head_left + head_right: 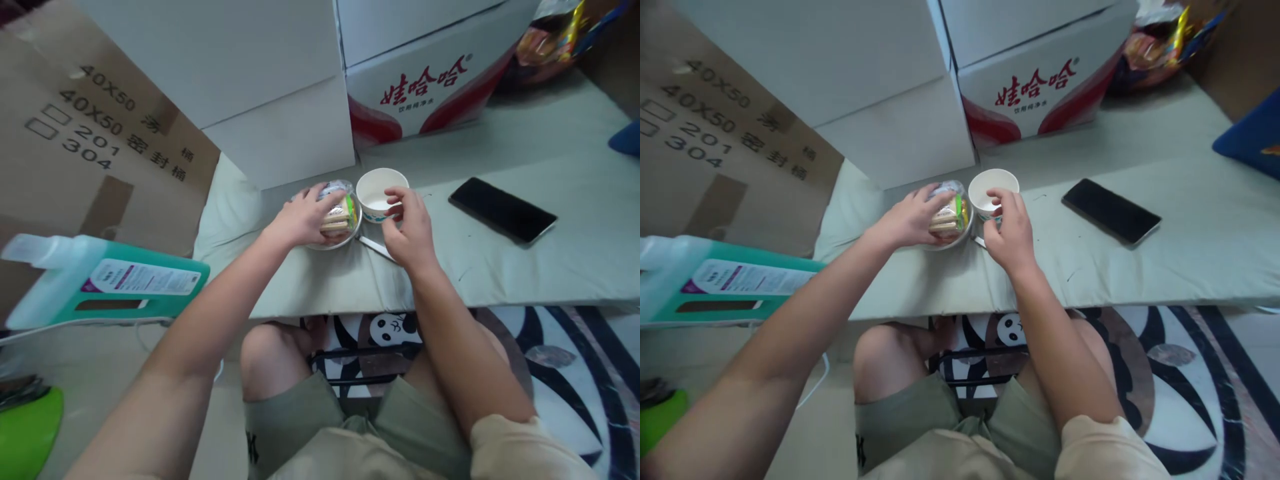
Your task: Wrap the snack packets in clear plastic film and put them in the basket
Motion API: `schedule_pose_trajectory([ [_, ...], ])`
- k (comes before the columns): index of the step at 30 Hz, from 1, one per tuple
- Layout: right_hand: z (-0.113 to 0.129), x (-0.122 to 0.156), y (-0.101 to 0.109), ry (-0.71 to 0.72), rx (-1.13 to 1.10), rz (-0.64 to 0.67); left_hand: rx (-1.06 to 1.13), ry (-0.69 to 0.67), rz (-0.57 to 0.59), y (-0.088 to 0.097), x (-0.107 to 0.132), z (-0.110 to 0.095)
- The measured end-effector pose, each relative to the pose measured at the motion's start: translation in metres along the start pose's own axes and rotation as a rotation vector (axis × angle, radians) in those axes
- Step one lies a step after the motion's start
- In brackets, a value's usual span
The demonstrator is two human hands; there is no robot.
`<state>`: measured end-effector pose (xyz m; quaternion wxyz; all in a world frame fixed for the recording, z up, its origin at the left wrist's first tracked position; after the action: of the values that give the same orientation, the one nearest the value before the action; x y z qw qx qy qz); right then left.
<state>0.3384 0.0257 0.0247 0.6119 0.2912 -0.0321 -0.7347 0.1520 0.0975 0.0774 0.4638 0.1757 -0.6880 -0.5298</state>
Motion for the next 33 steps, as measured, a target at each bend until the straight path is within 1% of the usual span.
schedule_pose_trajectory([
  [2, -0.003, 0.0, 0.005, -0.035, -0.042, 0.007, 0.023, 0.001, -0.037, -0.003, -0.002, 0.004],
  [5, -0.008, 0.002, 0.01, -0.091, -0.094, 0.019, 0.096, -0.043, -0.094, -0.003, -0.004, 0.011],
  [10, -0.01, 0.005, 0.014, -0.125, -0.136, 0.028, 0.265, -0.171, -0.177, 0.006, -0.006, 0.026],
  [12, -0.01, 0.006, 0.013, -0.138, -0.131, 0.032, 0.388, -0.231, -0.203, 0.013, -0.004, 0.032],
  [15, -0.011, 0.004, 0.011, -0.16, -0.122, 0.04, 0.653, -0.294, -0.186, 0.023, -0.001, 0.041],
  [18, -0.012, 0.002, 0.006, -0.168, -0.12, 0.054, 0.867, -0.274, -0.149, 0.028, 0.0, 0.051],
  [20, -0.011, 0.001, 0.003, -0.169, -0.11, 0.06, 0.931, -0.208, -0.154, 0.03, -0.001, 0.058],
  [23, -0.011, 0.001, -0.003, -0.173, -0.096, 0.078, 0.946, -0.045, -0.201, 0.028, -0.002, 0.071],
  [24, -0.01, 0.001, -0.005, -0.175, -0.094, 0.087, 0.938, -0.01, -0.215, 0.027, -0.002, 0.074],
  [25, -0.01, 0.001, -0.008, -0.178, -0.092, 0.096, 0.926, -0.005, -0.222, 0.027, -0.002, 0.074],
  [27, -0.009, 0.001, -0.013, -0.176, -0.089, 0.12, 0.895, -0.077, -0.223, 0.027, -0.003, 0.07],
  [30, -0.006, 0.001, -0.02, -0.156, -0.095, 0.148, 0.811, -0.218, -0.216, 0.029, -0.001, 0.056],
  [31, -0.004, 0.001, -0.022, -0.147, -0.103, 0.164, 0.772, -0.23, -0.216, 0.031, 0.001, 0.051],
  [33, 0.0, 0.002, -0.028, -0.13, -0.124, 0.231, 0.661, -0.187, -0.214, 0.032, 0.004, 0.044],
])
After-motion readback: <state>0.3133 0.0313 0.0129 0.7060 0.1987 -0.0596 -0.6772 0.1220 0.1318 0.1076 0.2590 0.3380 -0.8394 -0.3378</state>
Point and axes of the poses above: each hand's wrist, its own x-axis away from the middle knuckle, its own y-axis out of the back of the hand, z = x × y, the point moved 5 cm from there along -x, towards the middle knuckle, and after that the axes turned 15 degrees about z, right-handed, at the moved point
